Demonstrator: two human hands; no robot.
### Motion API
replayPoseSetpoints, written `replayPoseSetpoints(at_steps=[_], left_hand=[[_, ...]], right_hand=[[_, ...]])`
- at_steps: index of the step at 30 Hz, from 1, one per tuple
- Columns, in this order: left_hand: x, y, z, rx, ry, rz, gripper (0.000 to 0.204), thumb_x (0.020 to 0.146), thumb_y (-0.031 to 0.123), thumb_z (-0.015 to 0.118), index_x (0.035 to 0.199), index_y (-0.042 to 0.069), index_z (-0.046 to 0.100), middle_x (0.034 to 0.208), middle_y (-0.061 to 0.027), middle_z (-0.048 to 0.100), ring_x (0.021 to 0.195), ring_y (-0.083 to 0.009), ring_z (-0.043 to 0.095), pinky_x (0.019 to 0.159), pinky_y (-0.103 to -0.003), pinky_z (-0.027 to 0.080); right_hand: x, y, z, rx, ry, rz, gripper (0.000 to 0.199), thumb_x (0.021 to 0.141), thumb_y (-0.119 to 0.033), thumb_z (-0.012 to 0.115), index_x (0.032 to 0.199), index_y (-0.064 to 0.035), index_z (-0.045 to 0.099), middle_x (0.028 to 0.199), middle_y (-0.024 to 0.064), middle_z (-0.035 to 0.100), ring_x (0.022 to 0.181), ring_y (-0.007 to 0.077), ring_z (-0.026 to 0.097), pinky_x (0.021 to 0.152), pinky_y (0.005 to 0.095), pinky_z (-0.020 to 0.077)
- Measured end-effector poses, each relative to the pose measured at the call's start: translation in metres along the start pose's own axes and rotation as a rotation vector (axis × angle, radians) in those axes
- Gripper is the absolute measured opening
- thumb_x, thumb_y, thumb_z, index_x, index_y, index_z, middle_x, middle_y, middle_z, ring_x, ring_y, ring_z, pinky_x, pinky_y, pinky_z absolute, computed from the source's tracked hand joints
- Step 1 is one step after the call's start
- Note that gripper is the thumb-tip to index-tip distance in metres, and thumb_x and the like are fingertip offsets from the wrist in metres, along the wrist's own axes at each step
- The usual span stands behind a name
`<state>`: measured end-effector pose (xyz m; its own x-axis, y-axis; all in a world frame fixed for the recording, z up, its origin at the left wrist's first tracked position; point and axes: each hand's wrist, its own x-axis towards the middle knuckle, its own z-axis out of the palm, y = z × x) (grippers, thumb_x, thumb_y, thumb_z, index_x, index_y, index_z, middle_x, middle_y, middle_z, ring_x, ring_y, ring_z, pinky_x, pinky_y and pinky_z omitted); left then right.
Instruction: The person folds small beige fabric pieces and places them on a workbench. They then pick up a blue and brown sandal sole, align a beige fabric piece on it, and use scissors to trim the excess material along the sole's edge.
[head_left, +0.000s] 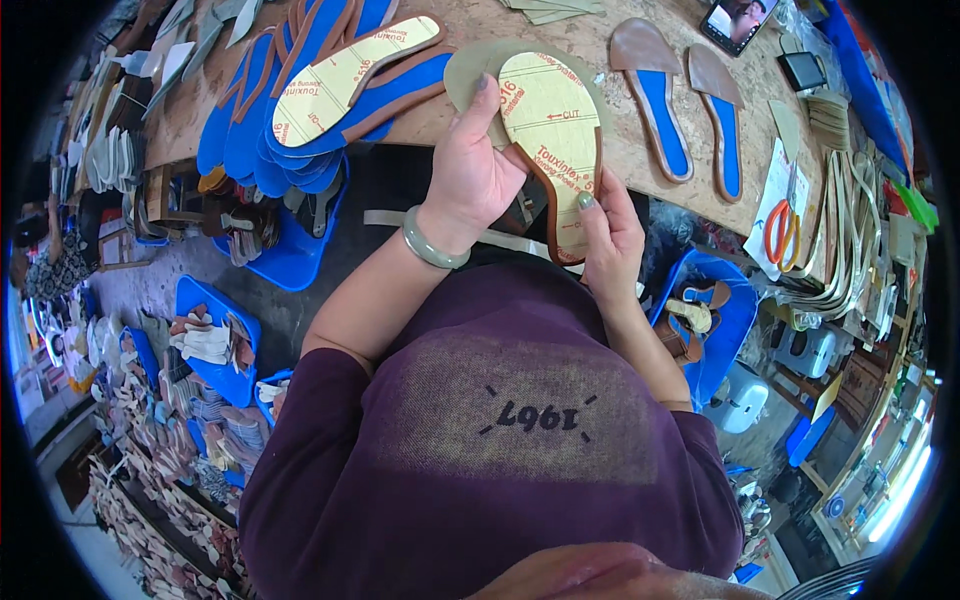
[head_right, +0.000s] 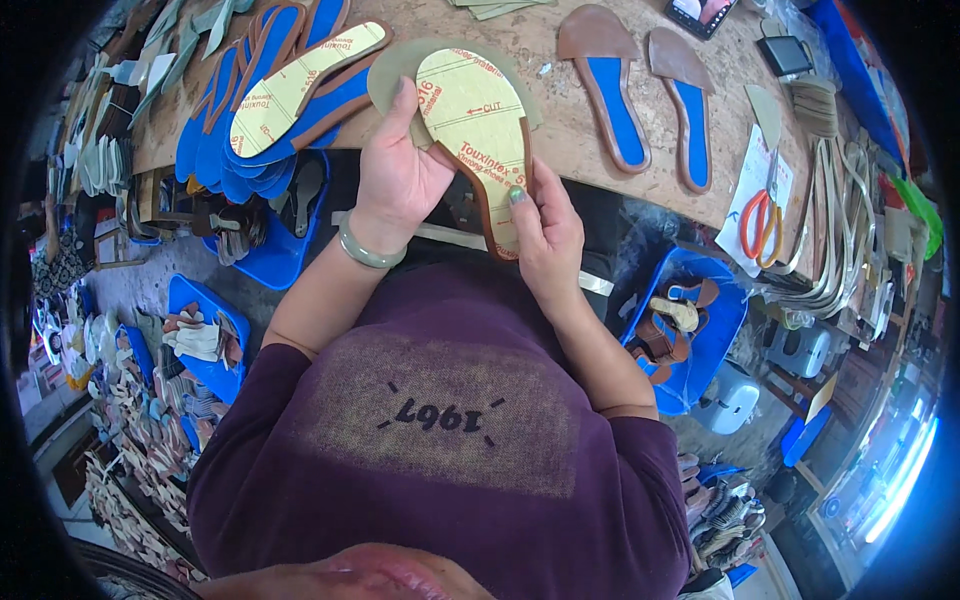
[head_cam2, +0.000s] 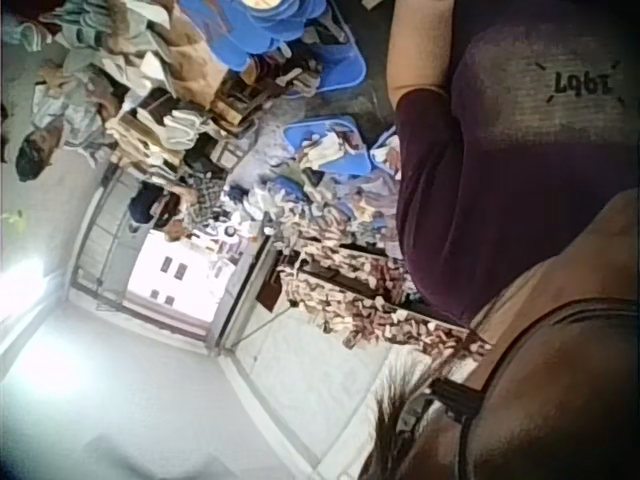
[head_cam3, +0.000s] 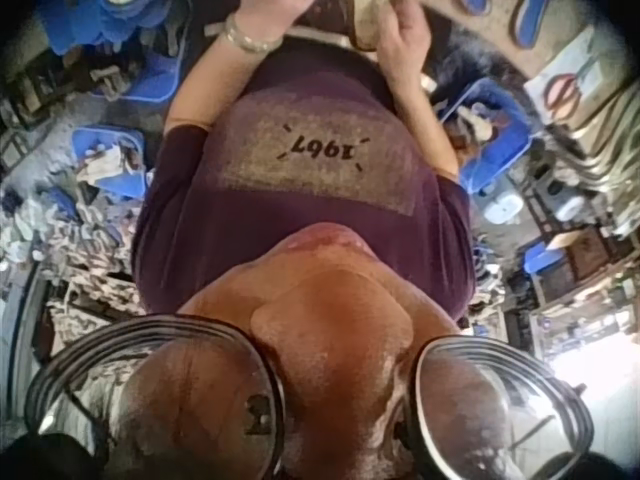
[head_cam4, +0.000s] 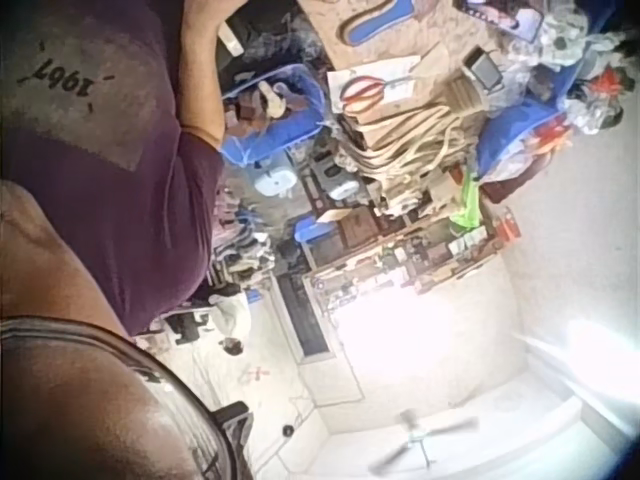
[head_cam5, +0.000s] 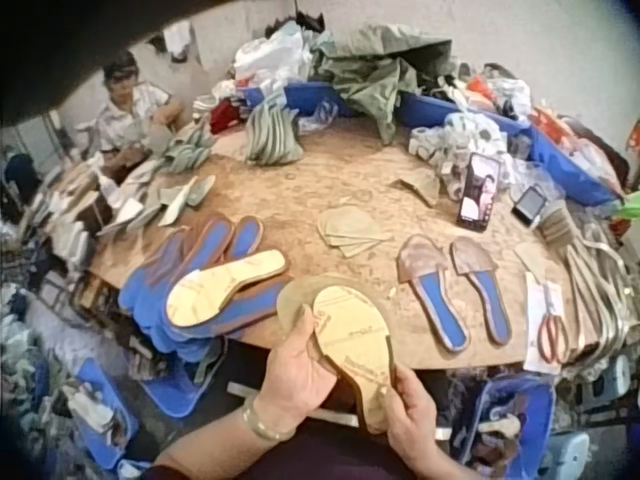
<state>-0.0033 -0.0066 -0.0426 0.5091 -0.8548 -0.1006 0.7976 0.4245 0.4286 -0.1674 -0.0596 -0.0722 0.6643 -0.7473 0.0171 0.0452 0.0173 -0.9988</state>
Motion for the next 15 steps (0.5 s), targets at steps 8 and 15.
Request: replayPoseSetpoints(at_steps=[8, 15], left_hand=[[0.001, -0.002, 0.001, 0.016, 0.025, 0.000, 0.047, 0.105, 0.036, 0.036, 0.135, 0.001, 0.043, 0.135, -0.0136, 0.052, 0.126, -0.0270, 0.051, 0.108, -0.046, 0.041], [0.000, -0.005, 0.004, -0.038, 0.024, -0.009, 0.049, 0.105, 0.037, 0.035, 0.135, 0.000, 0.042, 0.135, -0.0140, 0.052, 0.127, -0.0270, 0.050, 0.109, -0.045, 0.039]], right_hand=[[-0.002, 0.001, 0.001, 0.066, 0.014, -0.024, 0.044, 0.097, -0.004, 0.047, 0.139, 0.0072, 0.041, 0.129, 0.0144, 0.057, 0.116, 0.0157, 0.055, 0.100, 0.0277, 0.0408], [-0.003, 0.003, 0.001, 0.051, 0.020, -0.043, 0.044, 0.097, -0.003, 0.046, 0.139, 0.0076, 0.040, 0.130, 0.0147, 0.056, 0.118, 0.0162, 0.054, 0.101, 0.0278, 0.0396]])
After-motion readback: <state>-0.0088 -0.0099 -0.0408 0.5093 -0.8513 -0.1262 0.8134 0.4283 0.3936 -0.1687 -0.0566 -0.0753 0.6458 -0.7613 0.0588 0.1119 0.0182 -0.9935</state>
